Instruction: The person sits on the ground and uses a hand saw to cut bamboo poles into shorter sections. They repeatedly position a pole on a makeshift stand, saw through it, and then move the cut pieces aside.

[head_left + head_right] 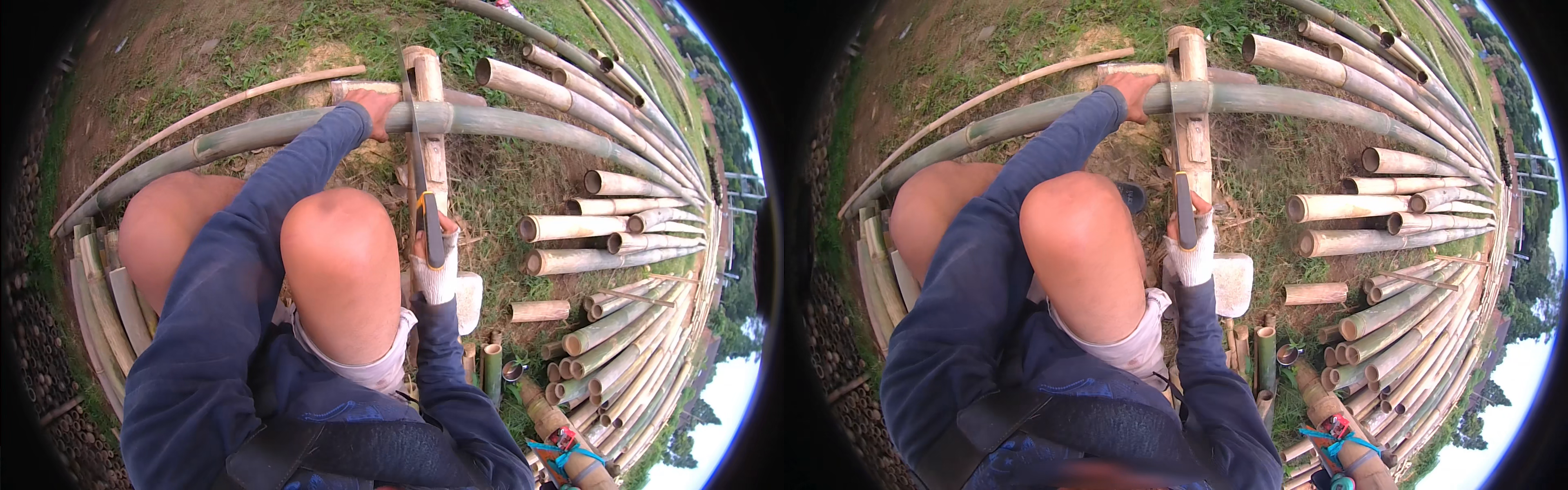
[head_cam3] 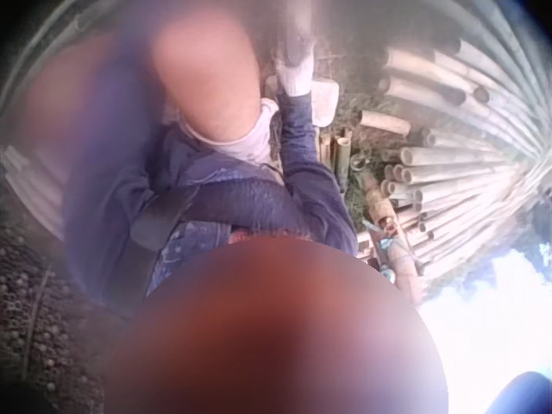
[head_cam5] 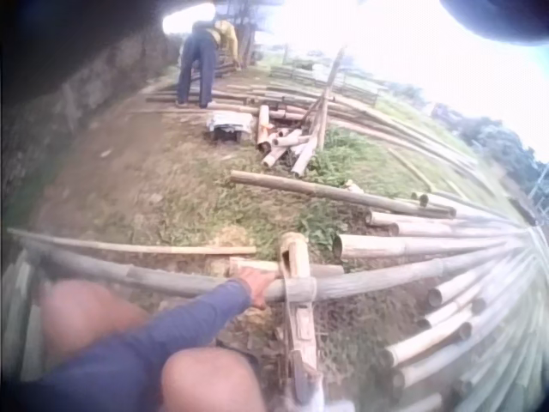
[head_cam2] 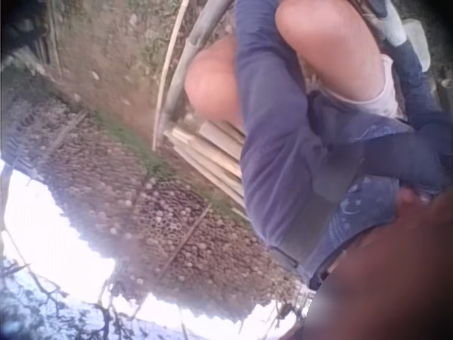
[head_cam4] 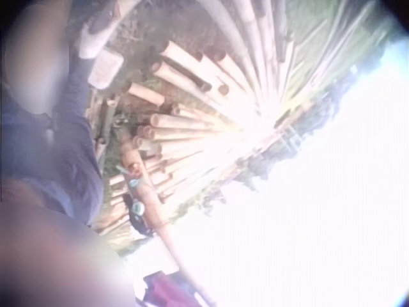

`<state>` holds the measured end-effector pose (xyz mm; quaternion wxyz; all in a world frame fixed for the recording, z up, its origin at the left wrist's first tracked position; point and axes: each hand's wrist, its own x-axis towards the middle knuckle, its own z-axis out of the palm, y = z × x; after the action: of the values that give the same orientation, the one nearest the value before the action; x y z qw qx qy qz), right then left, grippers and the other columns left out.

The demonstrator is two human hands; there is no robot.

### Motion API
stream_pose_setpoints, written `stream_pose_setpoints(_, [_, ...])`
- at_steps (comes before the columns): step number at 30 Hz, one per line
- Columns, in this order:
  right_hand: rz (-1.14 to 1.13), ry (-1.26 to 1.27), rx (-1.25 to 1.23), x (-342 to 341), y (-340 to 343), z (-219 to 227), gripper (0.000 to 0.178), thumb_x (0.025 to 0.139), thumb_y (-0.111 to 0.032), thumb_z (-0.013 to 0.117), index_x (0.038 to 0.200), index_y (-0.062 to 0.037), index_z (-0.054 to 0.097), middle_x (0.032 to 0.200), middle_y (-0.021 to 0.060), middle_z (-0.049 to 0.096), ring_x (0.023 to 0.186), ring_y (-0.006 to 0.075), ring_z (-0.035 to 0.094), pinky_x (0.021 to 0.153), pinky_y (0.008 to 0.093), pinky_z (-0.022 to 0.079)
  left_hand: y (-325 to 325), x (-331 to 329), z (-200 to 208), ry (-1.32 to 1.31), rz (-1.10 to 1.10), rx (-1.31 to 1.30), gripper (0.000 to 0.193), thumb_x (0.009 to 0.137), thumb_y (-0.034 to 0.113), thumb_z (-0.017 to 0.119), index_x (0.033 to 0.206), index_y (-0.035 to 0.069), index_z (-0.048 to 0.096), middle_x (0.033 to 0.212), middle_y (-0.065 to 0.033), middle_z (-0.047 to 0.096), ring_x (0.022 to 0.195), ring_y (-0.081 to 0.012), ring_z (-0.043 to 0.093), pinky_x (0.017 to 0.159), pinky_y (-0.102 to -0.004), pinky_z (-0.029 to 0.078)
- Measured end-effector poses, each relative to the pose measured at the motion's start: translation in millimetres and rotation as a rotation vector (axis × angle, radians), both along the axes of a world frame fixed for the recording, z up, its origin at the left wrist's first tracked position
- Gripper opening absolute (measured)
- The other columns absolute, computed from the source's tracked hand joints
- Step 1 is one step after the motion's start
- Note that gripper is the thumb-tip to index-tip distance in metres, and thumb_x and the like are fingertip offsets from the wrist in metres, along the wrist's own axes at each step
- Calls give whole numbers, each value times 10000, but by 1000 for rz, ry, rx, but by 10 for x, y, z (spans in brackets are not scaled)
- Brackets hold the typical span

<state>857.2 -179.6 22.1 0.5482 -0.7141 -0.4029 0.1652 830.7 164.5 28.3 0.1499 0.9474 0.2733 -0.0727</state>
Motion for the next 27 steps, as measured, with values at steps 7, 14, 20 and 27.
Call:
stream_pose_setpoints(7, [18, 77, 80, 123, 168, -236, 490, 959, 32, 655, 1427, -13, 519, 1197, 115, 634, 1098, 203, 626, 972, 335, 518, 6, -2, 33, -14, 5, -22, 869, 693, 354, 910, 1460, 152, 555, 1144, -185, 770, 1091, -423, 730, 987, -528, 559])
stream_pose_setpoints(14, [-47, -66, -133, -654, -1365, 356, 433, 975, -19, 610, 1383, -2, 468, 1194, 146, 637, 961, 185, 635, 897, 346, 533, 52, 7, -63, -3, -17, -25, 903, 701, 363, 909, 1491, 139, 534, 1141, -208, 769, 1067, -419, 738, 992, -527, 562])
stream_pose_setpoints(20, [45, 64, 61, 285, 630, -159, 465, 965, 50, 621, 1418, -10, 537, 1170, 70, 640, 957, 133, 607, 863, 288, 525, -26, -17, 30, -2, 26, -11, 842, 695, 362, 906, 1434, 143, 568, 1147, -196, 771, 1074, -408, 738, 986, -521, 565])
stream_pose_setpoints(27, [-20, 110, -50, -302, -838, -4, 543, 957, 38, 611, 1478, -16, 467, 1267, 126, 612, 1002, 157, 612, 931, 324, 538, -7, -10, 34, 0, 6, -10, 865, 697, 384, 907, 1461, 175, 561, 1183, -185, 767, 1103, -402, 732, 1016, -516, 552])
